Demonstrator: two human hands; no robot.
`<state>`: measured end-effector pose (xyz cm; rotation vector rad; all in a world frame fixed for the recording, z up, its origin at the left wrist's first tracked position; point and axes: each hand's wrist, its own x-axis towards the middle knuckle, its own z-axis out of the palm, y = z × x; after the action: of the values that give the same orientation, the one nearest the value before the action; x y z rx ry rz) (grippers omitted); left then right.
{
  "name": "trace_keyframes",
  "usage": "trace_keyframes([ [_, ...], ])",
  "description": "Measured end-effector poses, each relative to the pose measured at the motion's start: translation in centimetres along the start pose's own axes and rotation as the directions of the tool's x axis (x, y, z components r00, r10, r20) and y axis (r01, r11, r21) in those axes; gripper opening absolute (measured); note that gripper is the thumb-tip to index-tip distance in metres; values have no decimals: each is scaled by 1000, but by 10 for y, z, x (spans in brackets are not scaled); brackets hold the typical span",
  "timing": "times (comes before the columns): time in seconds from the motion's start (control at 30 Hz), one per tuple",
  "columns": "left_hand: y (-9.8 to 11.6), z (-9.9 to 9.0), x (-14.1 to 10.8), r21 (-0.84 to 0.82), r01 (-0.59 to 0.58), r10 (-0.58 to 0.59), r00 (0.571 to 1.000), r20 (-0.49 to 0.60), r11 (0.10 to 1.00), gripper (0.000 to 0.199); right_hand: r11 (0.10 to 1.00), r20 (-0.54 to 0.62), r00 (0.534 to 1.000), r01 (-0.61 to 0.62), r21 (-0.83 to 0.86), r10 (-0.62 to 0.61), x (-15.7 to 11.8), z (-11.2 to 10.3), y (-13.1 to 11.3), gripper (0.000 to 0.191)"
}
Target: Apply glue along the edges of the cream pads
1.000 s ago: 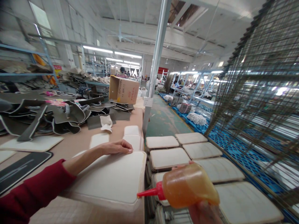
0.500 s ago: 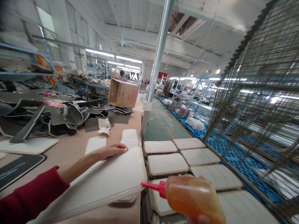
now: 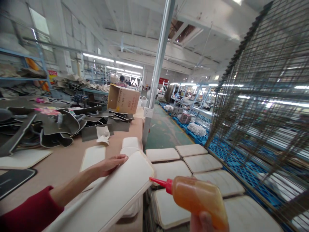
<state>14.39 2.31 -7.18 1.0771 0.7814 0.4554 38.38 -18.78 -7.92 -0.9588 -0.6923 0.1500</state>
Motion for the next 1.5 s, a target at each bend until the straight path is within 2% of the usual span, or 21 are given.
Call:
trace_keyframes([
  [0.17,0,0,-3,6,19,-19,1000,-4,1000,54,983,-97,992,-60,171,77,3,13,-8,50],
  [0.5,-10,-9,-2,-39,28,-27,999,29,999,50,978,-134,979,-132,163,155,4,15,0,56],
  [0.57,-14,-11,1,-51,31,-30,999,19,998,51,978,-116,981,-133,162,153,2,14,3,56],
  [0.7,-20,-16,4,-65,16,-14,1000,17,998,51,974,-6,989,-147,171,150,0,5,16,52],
  [0.87,-18,-16,5,-72,26,-26,1000,-9,997,54,968,69,981,-190,166,181,-2,-5,29,51],
  [1.07,-14,-14,4,-86,36,-38,999,-24,996,53,953,80,969,-246,174,235,-7,3,20,51],
  [1.17,-14,-14,5,-100,12,-14,1000,-20,995,50,952,140,961,-261,162,240,-9,7,13,48],
  [1.23,-14,-14,7,-115,1,-3,1000,-18,993,49,944,123,958,-279,176,260,-9,6,12,51],
  [1.37,-12,-15,12,-116,-2,0,1000,-18,993,46,914,6,941,-331,237,339,-9,-2,20,63],
  [1.5,-9,-14,16,-98,-10,9,1000,-13,995,45,916,-40,942,-314,250,334,-9,-8,27,63],
])
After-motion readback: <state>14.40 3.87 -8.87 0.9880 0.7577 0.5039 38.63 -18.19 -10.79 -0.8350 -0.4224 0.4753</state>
